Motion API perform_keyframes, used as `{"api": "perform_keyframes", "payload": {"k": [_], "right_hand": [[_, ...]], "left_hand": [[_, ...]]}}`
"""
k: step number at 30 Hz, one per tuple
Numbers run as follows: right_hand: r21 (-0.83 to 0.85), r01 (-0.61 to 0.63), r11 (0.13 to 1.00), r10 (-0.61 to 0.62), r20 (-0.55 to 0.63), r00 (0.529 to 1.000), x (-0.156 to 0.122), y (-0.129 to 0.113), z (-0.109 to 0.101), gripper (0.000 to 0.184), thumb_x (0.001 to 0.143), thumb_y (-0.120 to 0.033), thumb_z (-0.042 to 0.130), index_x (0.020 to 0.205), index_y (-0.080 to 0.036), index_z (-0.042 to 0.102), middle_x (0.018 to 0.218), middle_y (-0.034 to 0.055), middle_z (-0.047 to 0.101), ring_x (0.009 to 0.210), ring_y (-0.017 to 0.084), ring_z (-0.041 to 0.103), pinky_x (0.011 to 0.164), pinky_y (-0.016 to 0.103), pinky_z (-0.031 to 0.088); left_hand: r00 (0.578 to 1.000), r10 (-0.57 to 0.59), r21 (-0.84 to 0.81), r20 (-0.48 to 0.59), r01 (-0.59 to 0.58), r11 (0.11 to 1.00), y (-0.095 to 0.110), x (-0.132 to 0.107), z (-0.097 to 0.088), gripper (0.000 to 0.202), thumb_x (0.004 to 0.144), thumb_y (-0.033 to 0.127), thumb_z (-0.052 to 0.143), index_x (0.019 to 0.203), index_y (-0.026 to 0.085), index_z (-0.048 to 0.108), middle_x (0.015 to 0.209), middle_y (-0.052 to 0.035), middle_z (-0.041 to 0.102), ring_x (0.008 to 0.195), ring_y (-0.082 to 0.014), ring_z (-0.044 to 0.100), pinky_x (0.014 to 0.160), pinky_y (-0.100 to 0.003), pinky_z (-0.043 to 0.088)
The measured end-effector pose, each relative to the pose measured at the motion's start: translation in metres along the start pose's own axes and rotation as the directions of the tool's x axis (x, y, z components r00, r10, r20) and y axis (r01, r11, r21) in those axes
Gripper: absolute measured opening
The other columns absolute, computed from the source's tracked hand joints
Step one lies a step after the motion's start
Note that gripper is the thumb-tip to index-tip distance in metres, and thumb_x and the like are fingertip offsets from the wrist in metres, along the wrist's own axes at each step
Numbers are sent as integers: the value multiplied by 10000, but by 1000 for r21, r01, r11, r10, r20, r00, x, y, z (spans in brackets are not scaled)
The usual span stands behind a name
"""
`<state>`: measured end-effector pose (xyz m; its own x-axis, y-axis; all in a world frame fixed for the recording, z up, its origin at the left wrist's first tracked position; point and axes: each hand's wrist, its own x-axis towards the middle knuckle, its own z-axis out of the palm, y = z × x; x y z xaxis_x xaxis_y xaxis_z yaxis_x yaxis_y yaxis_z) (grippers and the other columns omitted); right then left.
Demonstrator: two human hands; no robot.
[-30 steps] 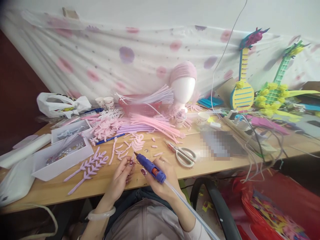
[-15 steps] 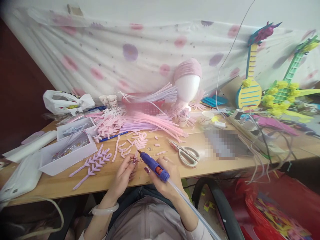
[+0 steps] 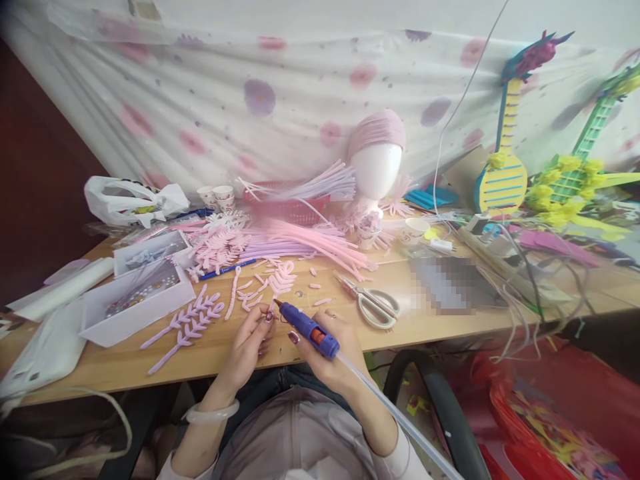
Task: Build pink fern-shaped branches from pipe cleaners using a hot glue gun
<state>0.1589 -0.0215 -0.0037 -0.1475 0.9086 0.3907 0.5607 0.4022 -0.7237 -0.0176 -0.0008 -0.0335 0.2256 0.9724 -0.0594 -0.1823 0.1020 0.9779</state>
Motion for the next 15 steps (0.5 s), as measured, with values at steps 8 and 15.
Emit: {"api": "perform_keyframes", "payload": {"k": [8, 15], "right_hand": [[-28, -37, 999, 39, 57, 998, -1, -1, -10, 317, 849, -428, 576, 637, -215, 476, 577, -22, 466, 547, 150, 463, 526, 269, 355], [-97, -391, 915, 340, -332, 880, -3, 42, -70, 420, 841, -563, 506, 822, -174, 663, 720, 68, 660, 664, 231, 605, 614, 319, 454]], "left_hand": [[1000, 11, 3, -20, -11, 1000, -3, -1, -2, 316, 854, 520, 525, 835, 206, 495, 592, 78, 291, 458, -73, 211, 427, -207, 147], [997, 1, -67, -78, -7, 998, -9, 3, -2, 348, 827, 534, 553, 824, 194, 481, 592, 92, 284, 446, -50, 194, 420, -180, 141]]}}
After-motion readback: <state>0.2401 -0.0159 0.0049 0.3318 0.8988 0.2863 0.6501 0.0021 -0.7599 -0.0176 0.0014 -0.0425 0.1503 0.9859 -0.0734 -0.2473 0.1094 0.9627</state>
